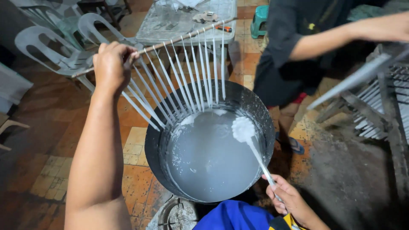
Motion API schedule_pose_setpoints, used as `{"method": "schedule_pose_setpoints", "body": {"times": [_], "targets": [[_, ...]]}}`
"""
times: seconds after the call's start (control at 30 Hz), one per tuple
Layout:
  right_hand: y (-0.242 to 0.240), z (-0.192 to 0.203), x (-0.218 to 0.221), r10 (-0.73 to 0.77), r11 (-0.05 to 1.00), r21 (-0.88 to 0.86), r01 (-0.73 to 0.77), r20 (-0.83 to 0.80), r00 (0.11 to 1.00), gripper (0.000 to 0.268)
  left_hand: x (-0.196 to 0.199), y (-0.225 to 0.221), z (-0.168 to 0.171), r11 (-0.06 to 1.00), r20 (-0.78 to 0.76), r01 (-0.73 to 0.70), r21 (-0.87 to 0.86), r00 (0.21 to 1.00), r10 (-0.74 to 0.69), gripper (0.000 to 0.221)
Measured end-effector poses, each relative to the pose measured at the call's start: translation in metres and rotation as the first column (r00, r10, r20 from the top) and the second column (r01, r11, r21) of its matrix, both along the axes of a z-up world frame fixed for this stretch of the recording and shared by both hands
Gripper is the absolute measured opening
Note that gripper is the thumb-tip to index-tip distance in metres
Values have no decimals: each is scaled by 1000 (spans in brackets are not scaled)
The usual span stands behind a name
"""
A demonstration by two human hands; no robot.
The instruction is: Dipping racks of candle wicks into a vat of molten wax and hanging them on a frame to dry and cool.
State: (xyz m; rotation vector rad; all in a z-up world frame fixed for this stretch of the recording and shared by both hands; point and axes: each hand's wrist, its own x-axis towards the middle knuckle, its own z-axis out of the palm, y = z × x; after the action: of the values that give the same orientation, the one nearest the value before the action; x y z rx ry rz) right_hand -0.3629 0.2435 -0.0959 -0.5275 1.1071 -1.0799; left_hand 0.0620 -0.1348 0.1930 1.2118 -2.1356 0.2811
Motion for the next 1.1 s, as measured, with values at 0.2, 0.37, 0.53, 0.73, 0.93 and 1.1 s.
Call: {"method": "schedule_pose_setpoints", "body": {"times": [0.2, 0.37, 0.53, 0.73, 0.93, 1.1], "targets": [[23, 25, 23, -78, 982, -184, 53, -132, 988, 79, 14, 18, -26, 998, 65, 36, -49, 997, -32, 11], [58, 0, 16, -87, 996, -54, 75, -258, 962, 44, 22, 33, -34, 998, 81, 63, -17, 995, -61, 15], [116, -82, -21, -225, 973, -68, 219, -96, 970, 35, 20, 55, -25, 992, 68, 114, -58, 992, -110, 13], [191, -106, -87, -306, 939, -173, 298, -24, 952, 35, 0, 104, 29, 954, 139, 260, -147, 961, -240, 15], [214, 59, -71, -535, 830, -261, 493, -126, 835, 34, -30, 152, 71, 875, 147, 437, -208, 898, -414, 15], [221, 160, -84, -678, 699, -364, 616, -64, 732, 29, -70, 189, 82, 794, 72, 572, -205, 818, -571, 9]]}}
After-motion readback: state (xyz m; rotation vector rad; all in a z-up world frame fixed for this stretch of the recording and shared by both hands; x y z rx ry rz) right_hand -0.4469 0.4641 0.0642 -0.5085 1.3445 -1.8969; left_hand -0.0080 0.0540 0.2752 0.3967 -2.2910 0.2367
